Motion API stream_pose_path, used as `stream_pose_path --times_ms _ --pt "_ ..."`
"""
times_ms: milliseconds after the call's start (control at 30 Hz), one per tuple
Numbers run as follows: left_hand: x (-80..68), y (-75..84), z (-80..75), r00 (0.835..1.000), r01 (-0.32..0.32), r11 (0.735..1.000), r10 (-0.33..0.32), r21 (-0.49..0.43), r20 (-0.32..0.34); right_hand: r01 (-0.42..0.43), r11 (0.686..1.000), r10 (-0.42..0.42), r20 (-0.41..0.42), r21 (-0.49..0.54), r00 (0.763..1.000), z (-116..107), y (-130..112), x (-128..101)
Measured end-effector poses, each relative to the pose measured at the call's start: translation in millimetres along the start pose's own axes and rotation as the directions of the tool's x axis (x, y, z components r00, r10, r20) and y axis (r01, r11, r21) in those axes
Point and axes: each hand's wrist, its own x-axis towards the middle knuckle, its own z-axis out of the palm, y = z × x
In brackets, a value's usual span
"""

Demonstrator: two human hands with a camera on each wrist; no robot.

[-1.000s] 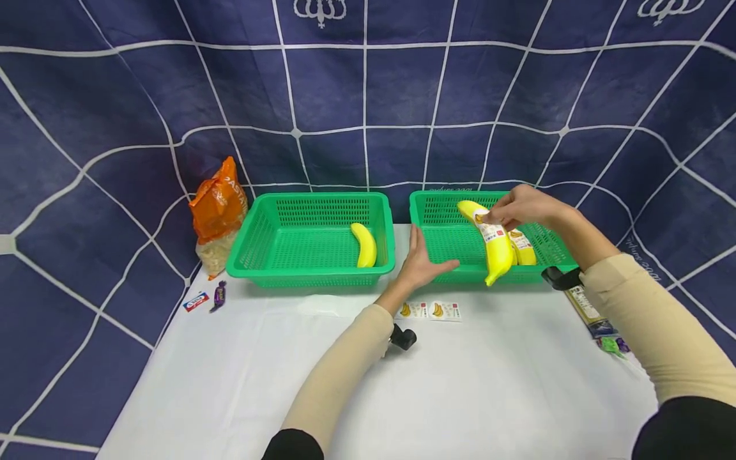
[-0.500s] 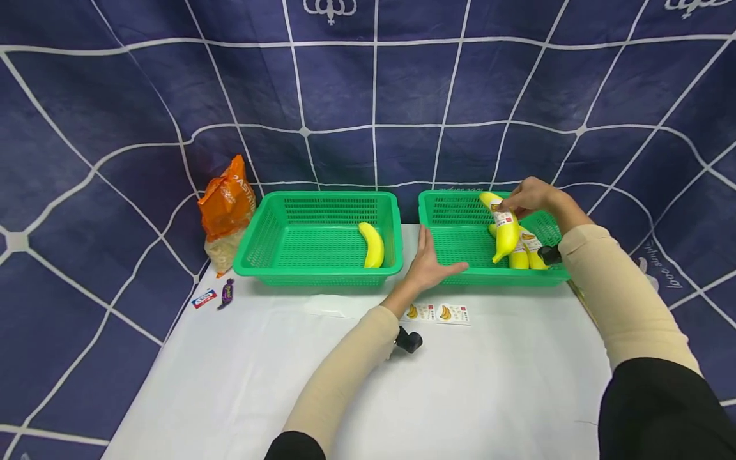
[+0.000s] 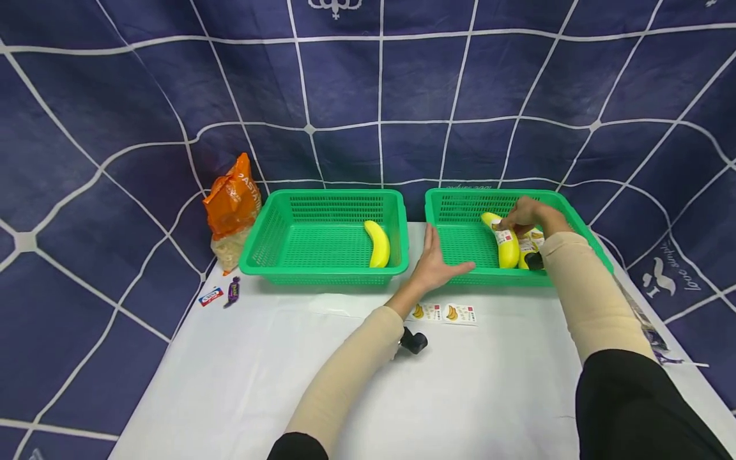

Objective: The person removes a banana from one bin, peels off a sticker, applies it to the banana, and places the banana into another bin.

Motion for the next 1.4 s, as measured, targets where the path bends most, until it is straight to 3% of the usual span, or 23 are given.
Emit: stream_pose_path --times_ms 200,433,567,1000,1400 --pt "-2.6 0.3 0.7 1.0 -0.009 1.0 0.009 0.014 -0.003 -0.061 0.993 0.064 0.03 -0.099 0.997 11 7 5" --pt "-5.6 0.0 -0.8 1.0 -0.015 1.0 0.015 0.005 0.011 -0.124 0.972 0.117 -0.047 -0.2 0.992 18 11 11" --pt "-5.0 0.5 -1.6 1.0 -0.018 1.0 0.018 0.009 0.007 -0.134 0.971 0.122 -0.071 -0.198 0.99 19 9 10" --pt "0.0 2.2 -2.8 1.0 -0.022 0.999 0.022 0.032 0.003 -0.156 0.983 0.153 -0.029 -0.1 0.988 16 7 14" --pt "-1.2 -0.2 -1.3 1.0 -0.014 1.0 0.014 0.023 0.002 -0.139 0.972 0.129 -0.064 -0.188 0.989 26 1 12"
